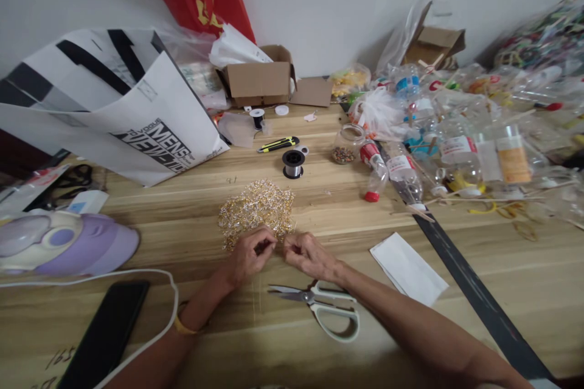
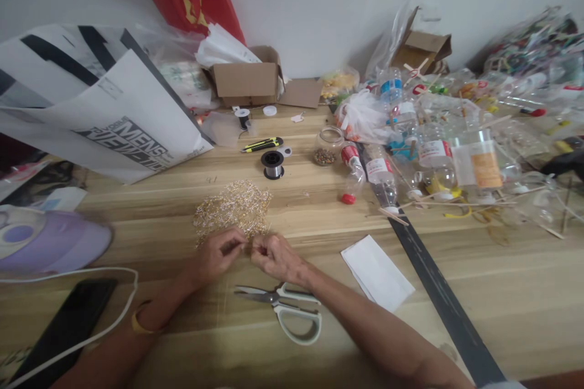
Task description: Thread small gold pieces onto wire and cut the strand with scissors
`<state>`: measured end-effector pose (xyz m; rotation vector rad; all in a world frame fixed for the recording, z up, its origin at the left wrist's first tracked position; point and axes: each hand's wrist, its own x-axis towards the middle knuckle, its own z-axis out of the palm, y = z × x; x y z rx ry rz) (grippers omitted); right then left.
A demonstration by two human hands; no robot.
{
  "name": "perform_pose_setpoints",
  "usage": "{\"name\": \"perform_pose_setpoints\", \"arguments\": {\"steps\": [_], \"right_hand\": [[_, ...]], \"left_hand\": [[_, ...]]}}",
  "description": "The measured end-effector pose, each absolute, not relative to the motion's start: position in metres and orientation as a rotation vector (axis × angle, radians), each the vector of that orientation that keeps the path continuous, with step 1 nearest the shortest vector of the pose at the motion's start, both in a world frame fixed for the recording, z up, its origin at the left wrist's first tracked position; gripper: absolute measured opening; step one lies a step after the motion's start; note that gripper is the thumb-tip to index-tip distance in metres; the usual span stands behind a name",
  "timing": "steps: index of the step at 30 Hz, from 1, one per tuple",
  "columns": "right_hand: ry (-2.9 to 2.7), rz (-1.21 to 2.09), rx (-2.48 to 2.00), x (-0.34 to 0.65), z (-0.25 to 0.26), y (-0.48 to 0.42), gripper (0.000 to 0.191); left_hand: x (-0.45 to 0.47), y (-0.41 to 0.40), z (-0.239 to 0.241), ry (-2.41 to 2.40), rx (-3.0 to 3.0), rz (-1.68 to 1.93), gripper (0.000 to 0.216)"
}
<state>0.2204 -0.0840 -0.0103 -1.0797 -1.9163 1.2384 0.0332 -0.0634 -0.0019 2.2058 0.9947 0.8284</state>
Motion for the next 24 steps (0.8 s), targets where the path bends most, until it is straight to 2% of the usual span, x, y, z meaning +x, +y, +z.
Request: {"name": "perform_pose_setpoints", "arguments": {"steps": [11,24], "right_hand": [[-1.686,1.383,-1.058,0.221,-0.011,-0.081,0.013],[-1.609,1.251,-1.149,0.225,0.004,-0.072,0.032]], "left_hand": [[0.031,-0.064,0.000,1.083,2.059,0.725,0.012],[0.030,-0.067,0.000,1.023,1.782,0.581,0.012]]}}
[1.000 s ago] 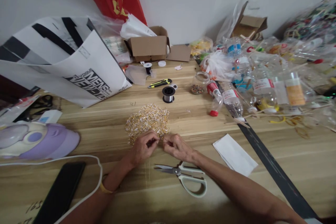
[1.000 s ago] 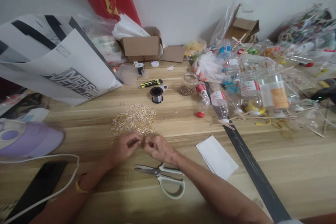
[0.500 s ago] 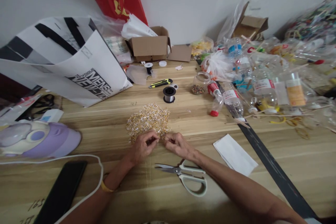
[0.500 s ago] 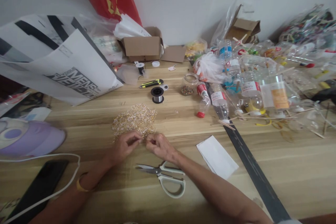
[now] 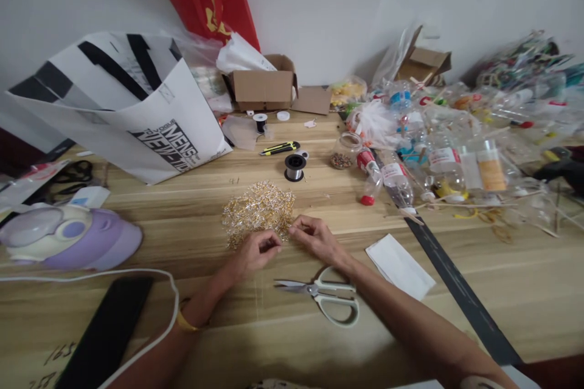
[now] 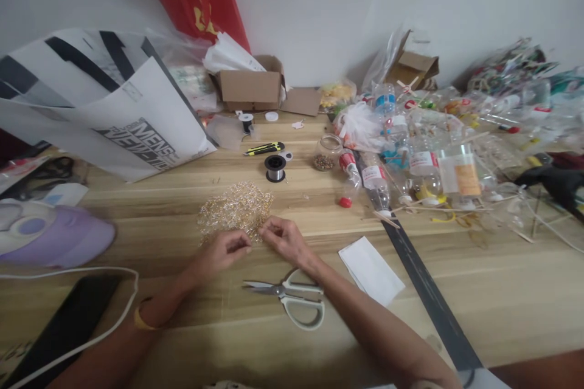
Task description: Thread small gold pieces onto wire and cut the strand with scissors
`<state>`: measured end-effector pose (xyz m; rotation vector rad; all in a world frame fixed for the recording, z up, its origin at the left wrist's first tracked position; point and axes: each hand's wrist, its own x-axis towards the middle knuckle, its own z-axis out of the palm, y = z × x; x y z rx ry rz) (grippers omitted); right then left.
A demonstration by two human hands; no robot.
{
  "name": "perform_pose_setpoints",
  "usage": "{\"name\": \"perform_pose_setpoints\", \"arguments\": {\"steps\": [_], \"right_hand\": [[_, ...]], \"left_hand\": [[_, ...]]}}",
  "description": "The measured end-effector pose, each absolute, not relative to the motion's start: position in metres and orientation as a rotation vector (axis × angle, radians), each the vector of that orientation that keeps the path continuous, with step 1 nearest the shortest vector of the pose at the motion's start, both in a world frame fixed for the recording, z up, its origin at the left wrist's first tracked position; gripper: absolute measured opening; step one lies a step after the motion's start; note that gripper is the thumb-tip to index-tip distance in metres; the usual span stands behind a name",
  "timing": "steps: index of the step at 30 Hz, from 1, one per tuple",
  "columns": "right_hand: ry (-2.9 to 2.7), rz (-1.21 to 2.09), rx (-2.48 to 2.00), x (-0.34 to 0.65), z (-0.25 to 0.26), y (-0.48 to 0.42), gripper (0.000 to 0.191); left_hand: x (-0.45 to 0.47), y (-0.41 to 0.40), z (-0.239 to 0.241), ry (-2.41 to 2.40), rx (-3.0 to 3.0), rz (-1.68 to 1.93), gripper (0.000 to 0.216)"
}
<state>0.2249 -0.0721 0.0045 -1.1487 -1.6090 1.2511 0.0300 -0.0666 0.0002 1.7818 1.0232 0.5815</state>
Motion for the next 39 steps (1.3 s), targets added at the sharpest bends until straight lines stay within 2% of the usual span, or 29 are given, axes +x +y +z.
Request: {"name": "perform_pose_setpoints", "arguments": {"steps": [3,6,11,15,18,19,20,23,25,27,33,39], "right_hand": [[-1.667,1.191,-1.204,0.225,0.007,-0.072,0.028],[-1.798,0.974,-1.311,0.231,0.012,-0.074,0.020],[-2.167,0.534,-1.462,0.254,0.033,-0.095,0.039],[-2.412,0.515,-1.466,0.265,0.049,-0.127,0.029],[-2.566,0.535,-1.507,0.265,0.051,-0.152,0.011],[-2.613,0.552,-1.513,0.264,0.050,-0.159,0.011],[-2.645,0.550,-1.513,0.262,0.048,-0.166,0.015],[-2.666,0.464,-1.546,0.256,0.039,-0.183,0.046],[-2.632,0.379,-1.581,0.253,0.033,-0.189,0.055],[-2.607,0.364,-1.614,0.250,0.029,-0.192,0.054],[-2.541,0.519,-1.677,0.252,0.036,-0.190,0.046],[-2.144,1.057,-1.695,0.261,0.052,-0.192,0.027]], "left_hand": [[0.030,-0.068,-0.001,0.985,1.739,0.581,0.013],[0.030,-0.069,-0.002,0.944,1.670,0.622,0.016],[0.028,-0.069,-0.001,0.913,1.510,0.689,0.021],[0.024,-0.066,0.001,0.929,1.384,0.704,0.027],[0.021,-0.065,0.000,0.917,1.315,0.710,0.030],[0.021,-0.064,0.000,0.913,1.298,0.710,0.030],[0.021,-0.064,0.000,0.910,1.282,0.709,0.030],[0.020,-0.063,-0.001,0.905,1.252,0.695,0.031],[0.020,-0.063,0.000,0.909,1.245,0.682,0.031],[0.020,-0.063,0.001,0.918,1.236,0.675,0.031],[0.021,-0.063,-0.001,0.940,1.185,0.672,0.030],[0.017,-0.060,-0.001,0.927,1.211,0.608,0.031]]}}
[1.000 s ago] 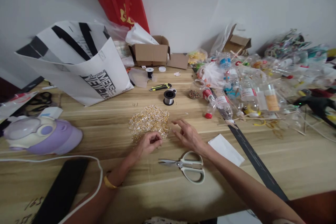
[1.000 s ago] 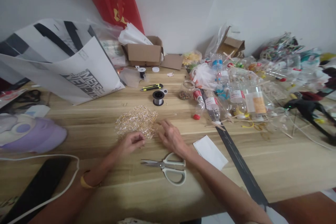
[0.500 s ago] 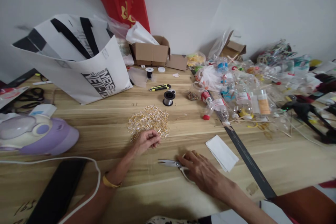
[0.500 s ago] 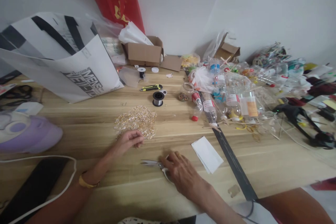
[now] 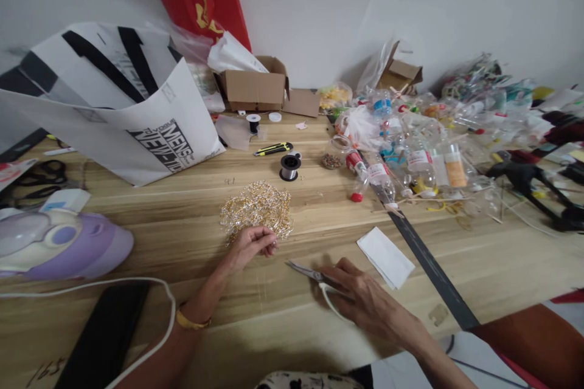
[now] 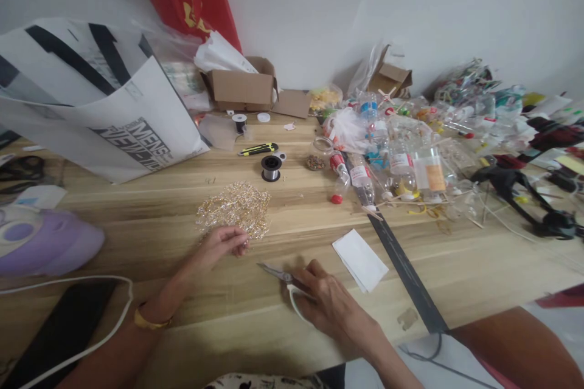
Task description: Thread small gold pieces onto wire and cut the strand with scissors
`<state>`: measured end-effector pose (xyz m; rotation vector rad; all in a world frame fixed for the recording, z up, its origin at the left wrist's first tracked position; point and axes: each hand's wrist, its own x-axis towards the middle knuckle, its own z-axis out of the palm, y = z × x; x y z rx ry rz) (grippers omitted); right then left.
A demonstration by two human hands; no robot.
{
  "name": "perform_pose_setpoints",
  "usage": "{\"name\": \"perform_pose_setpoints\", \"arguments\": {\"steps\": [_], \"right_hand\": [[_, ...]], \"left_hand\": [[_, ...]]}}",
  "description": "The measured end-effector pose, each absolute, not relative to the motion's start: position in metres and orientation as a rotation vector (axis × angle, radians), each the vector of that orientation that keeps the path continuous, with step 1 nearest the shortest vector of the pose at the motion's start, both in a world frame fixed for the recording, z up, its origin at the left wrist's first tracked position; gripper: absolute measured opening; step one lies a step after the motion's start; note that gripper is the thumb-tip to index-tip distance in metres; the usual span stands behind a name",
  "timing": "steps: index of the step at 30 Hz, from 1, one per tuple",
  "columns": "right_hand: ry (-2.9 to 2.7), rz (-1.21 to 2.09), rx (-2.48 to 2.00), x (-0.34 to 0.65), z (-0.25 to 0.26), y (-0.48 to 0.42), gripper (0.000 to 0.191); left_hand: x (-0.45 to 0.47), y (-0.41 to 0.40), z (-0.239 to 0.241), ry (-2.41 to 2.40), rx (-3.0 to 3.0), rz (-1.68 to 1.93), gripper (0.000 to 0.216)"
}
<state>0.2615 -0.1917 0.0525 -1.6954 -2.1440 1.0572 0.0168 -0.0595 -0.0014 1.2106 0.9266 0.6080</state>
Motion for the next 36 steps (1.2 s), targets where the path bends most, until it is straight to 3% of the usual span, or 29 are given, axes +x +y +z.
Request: {"name": "perform_pose_setpoints", "arguments": {"steps": [10,22,36], "right_hand": [[-1.584,1.359,-1.538,0.267,0.034,-0.201,0.044],[-1.681,1.338,-1.494,0.251,0.031,-0.203,0.046],[-1.671,1.281,-1.467,0.237,0.034,-0.194,0.049]], "left_hand": [[0.014,-0.058,0.000,0.903,1.244,0.589,0.028],[0.023,-0.066,0.003,0.922,1.154,0.644,0.016],[0.025,-0.066,0.002,0.863,1.083,0.647,0.025]]}}
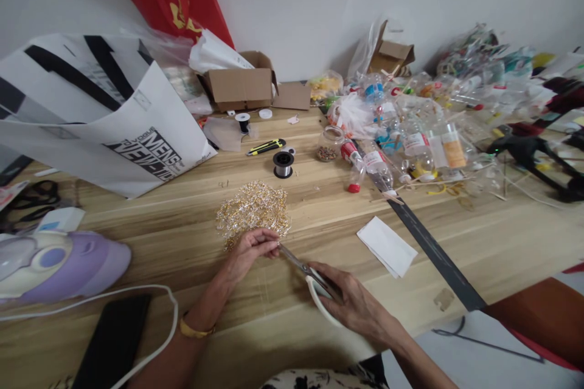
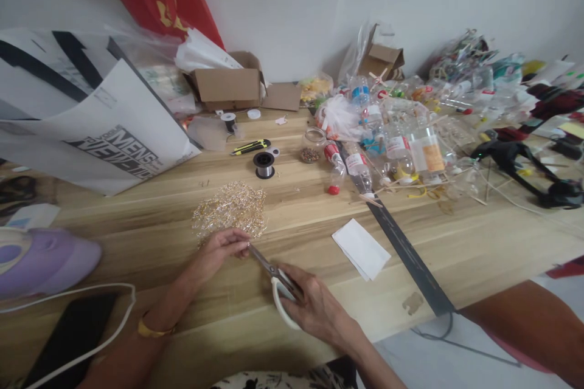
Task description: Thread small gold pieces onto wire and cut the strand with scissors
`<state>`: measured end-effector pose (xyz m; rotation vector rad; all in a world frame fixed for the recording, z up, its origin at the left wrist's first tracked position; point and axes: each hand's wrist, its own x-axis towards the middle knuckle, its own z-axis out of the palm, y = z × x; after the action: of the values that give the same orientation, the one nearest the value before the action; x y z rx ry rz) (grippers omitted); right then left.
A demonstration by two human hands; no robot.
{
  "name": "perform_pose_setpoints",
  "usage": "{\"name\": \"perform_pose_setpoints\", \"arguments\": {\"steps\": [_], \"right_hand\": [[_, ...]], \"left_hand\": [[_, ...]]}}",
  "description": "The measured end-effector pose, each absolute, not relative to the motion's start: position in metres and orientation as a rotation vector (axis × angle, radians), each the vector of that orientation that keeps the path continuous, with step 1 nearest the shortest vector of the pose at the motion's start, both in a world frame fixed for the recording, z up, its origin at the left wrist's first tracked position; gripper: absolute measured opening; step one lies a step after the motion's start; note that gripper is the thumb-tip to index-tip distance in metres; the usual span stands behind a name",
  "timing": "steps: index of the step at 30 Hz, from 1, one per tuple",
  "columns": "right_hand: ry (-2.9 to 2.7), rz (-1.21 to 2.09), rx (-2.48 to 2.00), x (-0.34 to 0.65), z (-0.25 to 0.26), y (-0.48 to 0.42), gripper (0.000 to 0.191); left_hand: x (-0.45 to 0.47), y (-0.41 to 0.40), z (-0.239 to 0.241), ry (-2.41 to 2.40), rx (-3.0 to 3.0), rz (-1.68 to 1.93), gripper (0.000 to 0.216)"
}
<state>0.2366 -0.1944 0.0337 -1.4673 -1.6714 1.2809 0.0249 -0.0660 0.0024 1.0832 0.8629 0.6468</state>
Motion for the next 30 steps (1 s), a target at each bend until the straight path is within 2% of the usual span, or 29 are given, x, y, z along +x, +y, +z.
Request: {"name": "perform_pose_setpoints", "arguments": {"steps": [21,30], "right_hand": [[-1.768,1.164,-1.439,0.238,0.023,-0.192,0.052],[-1.771,1.186,-1.416,0.240,0.019,-0.193,0.051]], "left_hand": [[0.023,-0.066,-0.002,0.808,1.139,0.499,0.041],[0.022,-0.065,-0.001,0.781,1.140,0.468,0.039]]}}
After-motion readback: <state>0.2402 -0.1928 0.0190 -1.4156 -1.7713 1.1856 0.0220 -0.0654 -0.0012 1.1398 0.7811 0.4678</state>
